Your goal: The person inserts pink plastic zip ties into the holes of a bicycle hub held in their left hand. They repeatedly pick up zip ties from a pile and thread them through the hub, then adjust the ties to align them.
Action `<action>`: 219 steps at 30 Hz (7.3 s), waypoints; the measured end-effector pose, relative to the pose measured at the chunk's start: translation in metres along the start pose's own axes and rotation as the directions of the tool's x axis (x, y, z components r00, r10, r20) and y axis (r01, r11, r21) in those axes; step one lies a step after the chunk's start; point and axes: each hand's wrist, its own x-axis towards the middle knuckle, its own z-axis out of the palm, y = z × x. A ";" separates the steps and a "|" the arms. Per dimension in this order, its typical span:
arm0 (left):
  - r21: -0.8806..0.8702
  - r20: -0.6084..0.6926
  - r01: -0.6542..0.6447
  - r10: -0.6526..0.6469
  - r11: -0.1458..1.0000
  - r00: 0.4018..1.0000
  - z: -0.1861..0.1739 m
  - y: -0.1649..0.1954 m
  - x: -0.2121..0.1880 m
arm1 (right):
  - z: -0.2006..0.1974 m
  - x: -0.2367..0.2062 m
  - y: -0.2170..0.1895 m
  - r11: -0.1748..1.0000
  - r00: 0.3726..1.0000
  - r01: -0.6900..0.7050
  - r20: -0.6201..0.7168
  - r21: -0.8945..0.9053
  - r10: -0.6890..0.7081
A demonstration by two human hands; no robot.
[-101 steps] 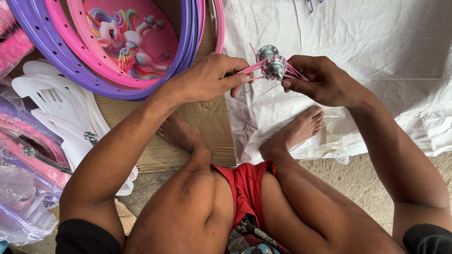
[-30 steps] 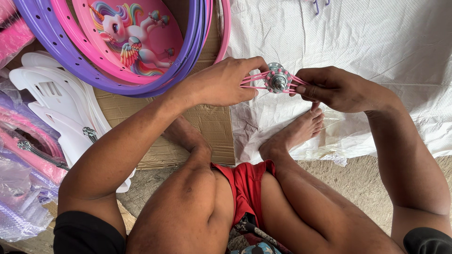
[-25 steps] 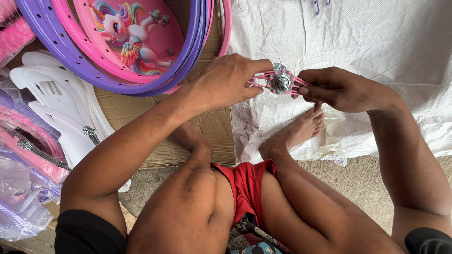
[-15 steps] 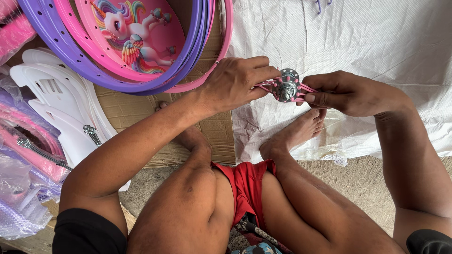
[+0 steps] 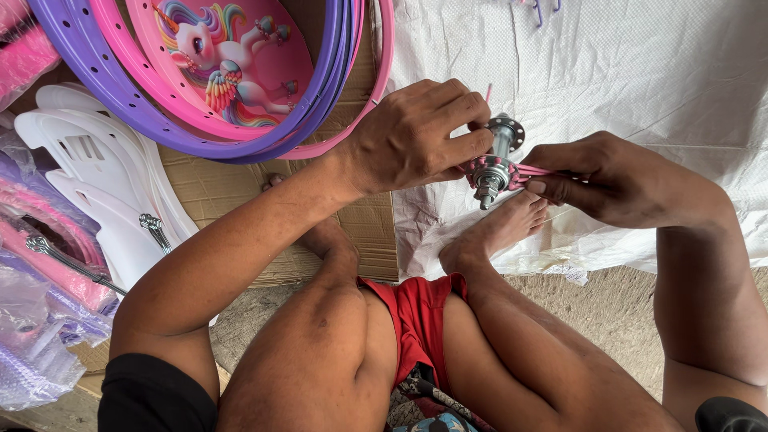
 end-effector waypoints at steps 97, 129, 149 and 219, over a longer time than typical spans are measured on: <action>-0.663 0.107 0.388 -0.432 0.640 0.895 0.006 0.007 0.017 | -0.011 0.003 0.003 0.744 0.969 -0.046 -0.150 0.666 0.195; -0.419 -0.010 0.321 -0.358 0.849 0.934 0.007 0.005 0.007 | 0.000 0.014 0.009 0.740 0.981 -0.057 -0.102 0.670 0.168; -0.331 0.185 0.483 -0.446 0.811 0.876 0.001 0.001 0.011 | 0.000 0.024 0.008 0.694 0.982 -0.061 -0.081 0.718 0.170; -0.229 0.012 0.403 -0.412 0.886 0.911 0.022 0.117 -0.033 | 0.123 -0.037 -0.013 0.757 0.951 0.118 -0.292 0.642 0.099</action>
